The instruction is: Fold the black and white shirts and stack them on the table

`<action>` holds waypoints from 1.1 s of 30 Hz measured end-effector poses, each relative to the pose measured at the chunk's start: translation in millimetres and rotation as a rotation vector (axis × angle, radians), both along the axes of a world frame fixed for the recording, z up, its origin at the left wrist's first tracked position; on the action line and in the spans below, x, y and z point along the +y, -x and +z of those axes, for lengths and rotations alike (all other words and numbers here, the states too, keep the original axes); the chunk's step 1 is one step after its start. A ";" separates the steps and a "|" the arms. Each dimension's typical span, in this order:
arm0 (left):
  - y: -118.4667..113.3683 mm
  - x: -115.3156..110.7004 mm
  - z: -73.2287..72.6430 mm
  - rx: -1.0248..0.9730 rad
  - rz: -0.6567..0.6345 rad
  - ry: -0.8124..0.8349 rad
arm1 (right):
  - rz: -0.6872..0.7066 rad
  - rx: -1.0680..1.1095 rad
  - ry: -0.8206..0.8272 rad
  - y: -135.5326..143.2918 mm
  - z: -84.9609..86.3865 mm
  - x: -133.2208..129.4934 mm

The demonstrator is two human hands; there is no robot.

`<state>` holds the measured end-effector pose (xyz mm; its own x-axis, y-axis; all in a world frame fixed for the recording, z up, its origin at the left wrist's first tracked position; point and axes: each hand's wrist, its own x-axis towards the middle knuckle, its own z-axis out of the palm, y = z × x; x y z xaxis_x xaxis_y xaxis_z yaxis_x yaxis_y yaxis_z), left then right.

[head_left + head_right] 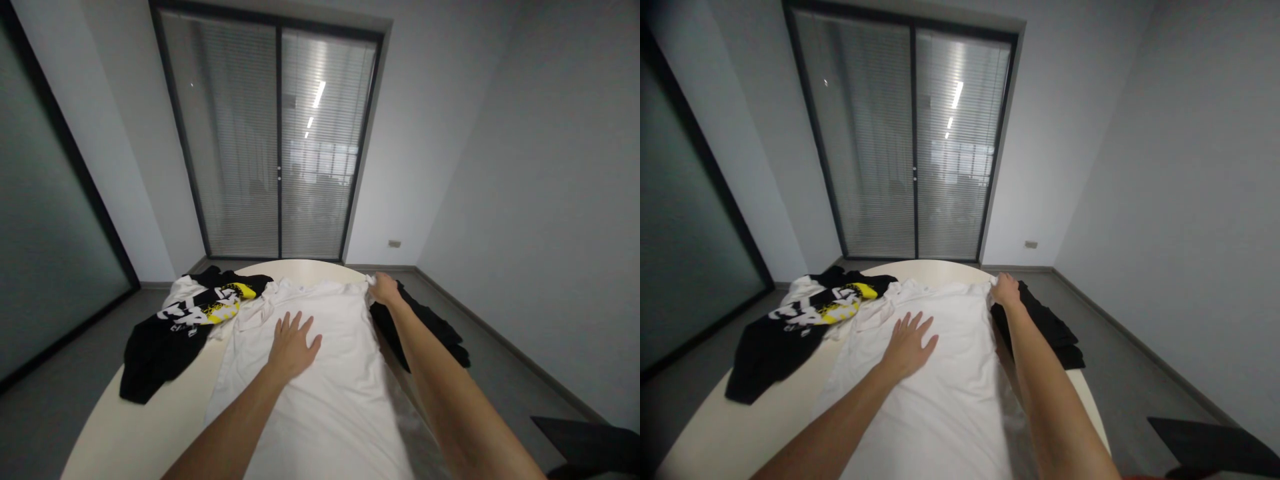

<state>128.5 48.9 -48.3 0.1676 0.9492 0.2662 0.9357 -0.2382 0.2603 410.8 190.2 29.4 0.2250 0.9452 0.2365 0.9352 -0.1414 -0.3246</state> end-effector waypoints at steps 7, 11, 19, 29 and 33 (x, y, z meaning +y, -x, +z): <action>-4.0 -3.4 3.9 0.022 -0.131 -0.015 | -0.056 0.092 -0.014 -7.3 -7.1 -10.3; -5.1 -8.5 5.6 0.026 -0.246 0.088 | -0.030 0.088 -0.118 -9.8 -0.4 -21.3; -3.8 -4.9 1.5 0.056 -0.290 0.145 | -0.076 -0.021 -0.129 16.0 16.2 -62.1; -16.0 -23.9 16.7 0.090 -0.379 -0.002 | 0.043 -0.039 0.409 32.8 -13.8 -117.0; -18.3 -41.5 14.9 0.057 -0.437 0.070 | 0.055 -0.011 0.375 34.7 -19.3 -122.6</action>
